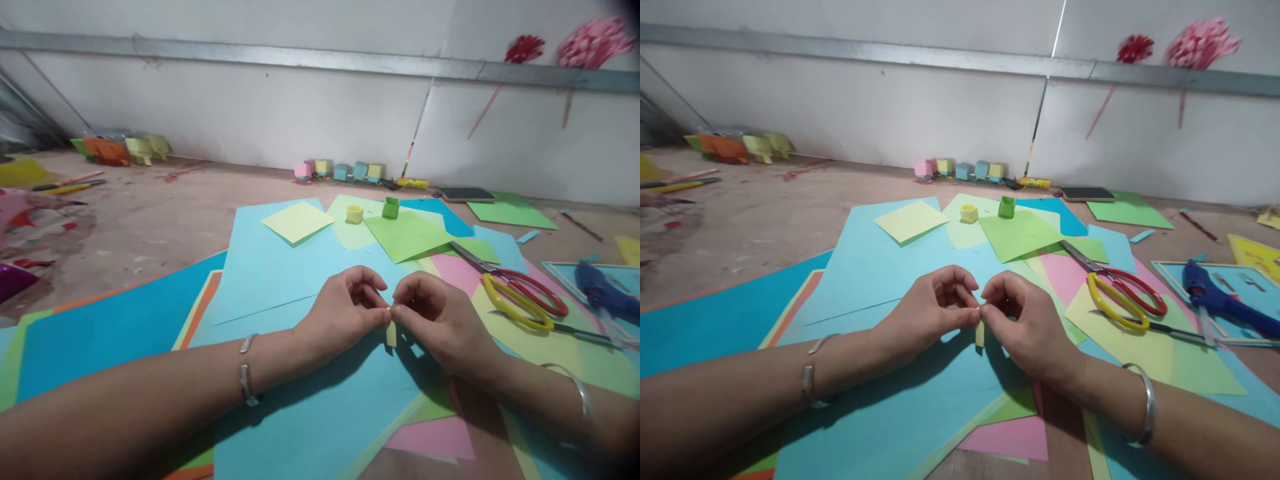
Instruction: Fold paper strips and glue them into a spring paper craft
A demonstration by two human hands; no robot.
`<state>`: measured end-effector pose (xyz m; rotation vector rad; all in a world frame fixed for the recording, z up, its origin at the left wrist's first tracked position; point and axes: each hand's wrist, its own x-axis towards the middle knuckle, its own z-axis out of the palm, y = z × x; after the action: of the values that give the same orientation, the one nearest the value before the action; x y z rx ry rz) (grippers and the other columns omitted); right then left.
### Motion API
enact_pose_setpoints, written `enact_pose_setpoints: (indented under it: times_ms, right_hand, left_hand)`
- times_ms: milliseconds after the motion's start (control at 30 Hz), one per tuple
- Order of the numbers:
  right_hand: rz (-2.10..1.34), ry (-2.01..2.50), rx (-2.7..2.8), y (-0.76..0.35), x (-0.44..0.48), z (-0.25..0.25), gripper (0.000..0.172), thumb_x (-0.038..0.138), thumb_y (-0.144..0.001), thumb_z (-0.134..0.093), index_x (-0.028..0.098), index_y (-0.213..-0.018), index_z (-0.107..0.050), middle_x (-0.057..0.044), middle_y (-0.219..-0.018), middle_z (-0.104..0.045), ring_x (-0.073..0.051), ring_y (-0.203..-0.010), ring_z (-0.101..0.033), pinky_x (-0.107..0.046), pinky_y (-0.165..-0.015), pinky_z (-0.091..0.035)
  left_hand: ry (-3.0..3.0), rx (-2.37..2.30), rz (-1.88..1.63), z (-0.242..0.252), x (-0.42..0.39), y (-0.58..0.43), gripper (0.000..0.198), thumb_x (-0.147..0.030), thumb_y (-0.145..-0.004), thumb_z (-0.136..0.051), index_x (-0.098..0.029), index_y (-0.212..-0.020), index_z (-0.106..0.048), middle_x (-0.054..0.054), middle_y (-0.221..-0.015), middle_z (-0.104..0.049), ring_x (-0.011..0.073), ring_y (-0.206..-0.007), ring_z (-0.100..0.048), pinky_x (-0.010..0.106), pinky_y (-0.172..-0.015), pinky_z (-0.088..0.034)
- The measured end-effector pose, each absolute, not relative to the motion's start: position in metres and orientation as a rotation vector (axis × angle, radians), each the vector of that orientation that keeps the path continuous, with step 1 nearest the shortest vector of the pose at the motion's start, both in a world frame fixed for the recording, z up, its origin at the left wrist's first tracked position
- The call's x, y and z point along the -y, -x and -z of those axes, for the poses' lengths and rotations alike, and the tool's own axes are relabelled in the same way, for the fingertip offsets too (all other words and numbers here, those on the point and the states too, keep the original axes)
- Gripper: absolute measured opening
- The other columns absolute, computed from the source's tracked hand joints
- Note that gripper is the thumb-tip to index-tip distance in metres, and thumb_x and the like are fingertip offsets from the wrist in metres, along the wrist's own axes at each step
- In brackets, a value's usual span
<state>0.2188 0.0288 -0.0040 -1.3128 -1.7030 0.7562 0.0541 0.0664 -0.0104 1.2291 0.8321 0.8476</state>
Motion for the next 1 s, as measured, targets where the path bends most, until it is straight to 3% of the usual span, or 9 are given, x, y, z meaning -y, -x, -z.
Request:
enact_pose_setpoints:
  times_ms: [267,433,700,1000]
  right_hand:
    - [-0.527,1.172,1.891,-0.2258,-0.0285,0.0066,0.012,0.013,-0.087,-0.052,0.020,-0.080,-0.059,0.001,-0.070,-0.059,-0.012,-0.062,-0.054,-0.024,-0.058,-0.046]
    - [-0.243,0.954,2.090,-0.2286,-0.0312,0.0096,0.017,0.009,-0.089,-0.050,0.020,-0.092,-0.062,-0.005,-0.085,-0.065,-0.016,-0.078,-0.062,-0.027,-0.068,-0.052]
    - [0.056,0.948,2.187,-0.2265,-0.0312,0.0120,0.018,0.009,-0.089,-0.052,0.019,-0.094,-0.067,-0.007,-0.084,-0.068,-0.016,-0.070,-0.064,-0.025,-0.058,-0.050]
    - [-0.288,1.070,2.000,-0.2220,-0.0274,0.0067,0.013,0.010,-0.086,-0.054,0.019,-0.082,-0.062,-0.001,-0.075,-0.065,-0.013,-0.066,-0.058,-0.025,-0.062,-0.048]
  left_hand:
    - [-1.124,-0.798,-0.846,0.0079,-0.0679,-0.0545,0.021,-0.013,-0.063,-0.075,-0.014,-0.073,-0.057,-0.002,-0.060,-0.059,0.0092,-0.054,-0.057,0.025,-0.057,-0.045]
    - [-1.055,-0.848,-0.893,0.0089,-0.0697,-0.0554,0.021,-0.010,-0.063,-0.074,-0.015,-0.069,-0.054,-0.003,-0.058,-0.058,0.0087,-0.054,-0.056,0.024,-0.057,-0.045]
    - [-1.014,-0.876,-0.909,0.0080,-0.0670,-0.0554,0.022,-0.009,-0.063,-0.074,-0.015,-0.066,-0.054,-0.005,-0.056,-0.055,0.0071,-0.052,-0.053,0.023,-0.055,-0.043]
    - [-1.010,-0.800,-0.921,0.0085,-0.0649,-0.0557,0.021,-0.011,-0.061,-0.074,-0.015,-0.064,-0.054,-0.003,-0.055,-0.059,0.0088,-0.054,-0.056,0.024,-0.057,-0.044]
